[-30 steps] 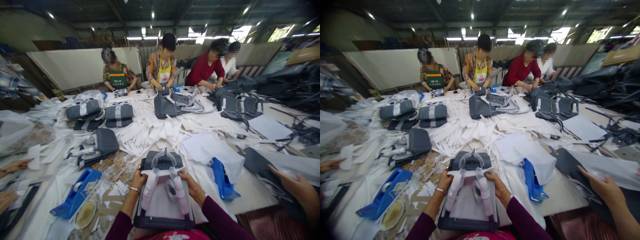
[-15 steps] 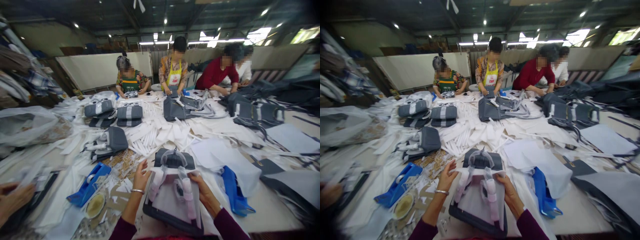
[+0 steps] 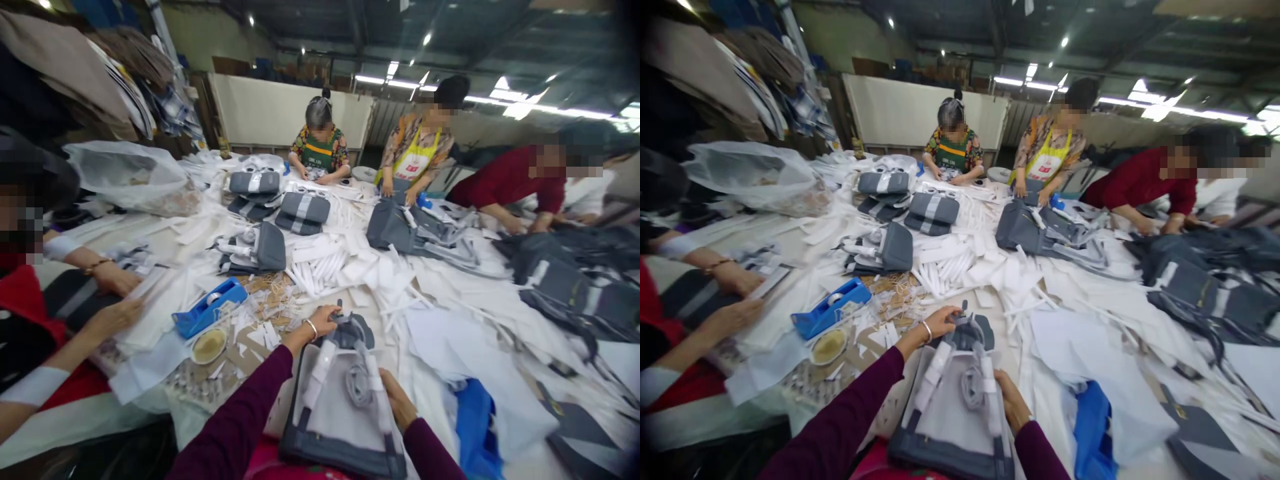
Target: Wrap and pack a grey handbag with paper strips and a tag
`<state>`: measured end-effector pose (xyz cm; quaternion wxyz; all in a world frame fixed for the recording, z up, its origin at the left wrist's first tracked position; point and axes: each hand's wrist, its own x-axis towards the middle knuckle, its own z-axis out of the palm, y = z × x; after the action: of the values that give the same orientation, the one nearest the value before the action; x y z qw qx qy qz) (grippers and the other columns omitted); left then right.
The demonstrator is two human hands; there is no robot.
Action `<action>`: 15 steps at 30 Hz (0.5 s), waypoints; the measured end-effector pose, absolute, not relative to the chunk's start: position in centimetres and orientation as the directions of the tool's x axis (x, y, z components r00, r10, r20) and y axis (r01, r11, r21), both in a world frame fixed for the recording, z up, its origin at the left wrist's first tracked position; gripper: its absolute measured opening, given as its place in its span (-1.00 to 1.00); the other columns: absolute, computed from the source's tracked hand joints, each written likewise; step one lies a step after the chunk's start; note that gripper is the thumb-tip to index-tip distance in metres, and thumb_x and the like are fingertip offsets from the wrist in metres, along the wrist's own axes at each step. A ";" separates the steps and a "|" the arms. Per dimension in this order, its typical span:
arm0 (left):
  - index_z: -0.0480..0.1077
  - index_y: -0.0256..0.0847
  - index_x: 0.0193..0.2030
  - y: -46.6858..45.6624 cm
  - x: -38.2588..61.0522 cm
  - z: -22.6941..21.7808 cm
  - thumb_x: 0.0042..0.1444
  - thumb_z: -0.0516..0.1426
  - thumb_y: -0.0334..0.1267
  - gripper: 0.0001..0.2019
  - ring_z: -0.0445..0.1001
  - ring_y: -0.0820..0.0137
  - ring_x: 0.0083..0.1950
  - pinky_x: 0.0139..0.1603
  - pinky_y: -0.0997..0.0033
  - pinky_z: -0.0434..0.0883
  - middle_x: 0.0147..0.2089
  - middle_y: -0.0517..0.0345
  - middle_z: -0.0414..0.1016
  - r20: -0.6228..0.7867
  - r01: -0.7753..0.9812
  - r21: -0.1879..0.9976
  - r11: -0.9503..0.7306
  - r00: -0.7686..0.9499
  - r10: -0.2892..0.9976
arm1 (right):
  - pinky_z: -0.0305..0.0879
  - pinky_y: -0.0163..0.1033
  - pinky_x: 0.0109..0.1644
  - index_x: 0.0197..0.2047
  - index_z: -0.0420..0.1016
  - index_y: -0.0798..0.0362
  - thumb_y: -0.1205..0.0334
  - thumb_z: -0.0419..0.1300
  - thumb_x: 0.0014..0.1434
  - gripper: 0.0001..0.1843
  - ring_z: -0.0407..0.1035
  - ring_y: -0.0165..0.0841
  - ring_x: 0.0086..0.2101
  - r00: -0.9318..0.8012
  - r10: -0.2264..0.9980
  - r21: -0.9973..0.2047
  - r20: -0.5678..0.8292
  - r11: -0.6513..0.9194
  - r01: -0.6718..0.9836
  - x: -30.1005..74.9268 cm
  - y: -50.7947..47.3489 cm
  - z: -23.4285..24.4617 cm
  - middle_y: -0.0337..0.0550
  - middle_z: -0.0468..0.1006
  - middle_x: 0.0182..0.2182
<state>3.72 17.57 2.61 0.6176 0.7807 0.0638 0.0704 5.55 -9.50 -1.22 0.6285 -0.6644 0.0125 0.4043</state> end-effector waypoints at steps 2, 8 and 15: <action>0.49 -0.17 -0.02 17.8 4.1 1.6 -0.32 0.12 -0.54 -0.39 0.43 0.15 0.01 0.08 0.12 0.36 -0.02 -0.02 0.48 0.052 -0.024 0.978 -0.209 0.990 0.132 | 0.42 0.04 -0.22 -0.38 0.50 0.02 0.03 0.22 -0.20 -0.70 0.48 -0.05 -0.33 0.593 0.504 -0.762 -0.629 -0.247 -0.598 6.2 -7.9 -1.8 -0.05 0.57 -0.46; 0.49 -0.13 -0.02 18.0 5.4 0.2 -0.26 0.23 -0.49 -0.46 0.40 0.24 0.02 0.11 0.24 0.33 0.01 0.06 0.44 -0.016 0.045 0.962 -0.269 0.994 0.106 | 0.39 -0.04 -0.24 -0.38 0.48 0.10 0.22 0.18 -0.30 -0.69 0.46 -0.13 -0.37 0.574 0.514 -0.770 -0.638 -0.449 -0.454 9.5 -7.6 -2.4 -0.10 0.55 -0.50; 0.42 -0.20 0.07 16.7 7.1 -2.2 -0.17 0.29 -0.36 -0.45 0.40 0.23 -0.06 0.04 0.17 0.37 -0.05 0.00 0.35 -0.094 0.137 0.921 -0.364 0.987 0.133 | 0.26 -0.05 0.06 -0.20 0.41 0.03 0.22 0.16 -0.30 -0.53 0.40 -0.16 -0.11 0.862 0.455 -0.913 -0.225 -0.407 -0.024 14.6 -3.5 -2.1 -0.08 0.53 -0.22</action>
<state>7.13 16.68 -2.19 0.5580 0.8258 0.0817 -0.0016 14.57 -3.54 -2.07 0.5280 -0.8075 -0.1335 0.2265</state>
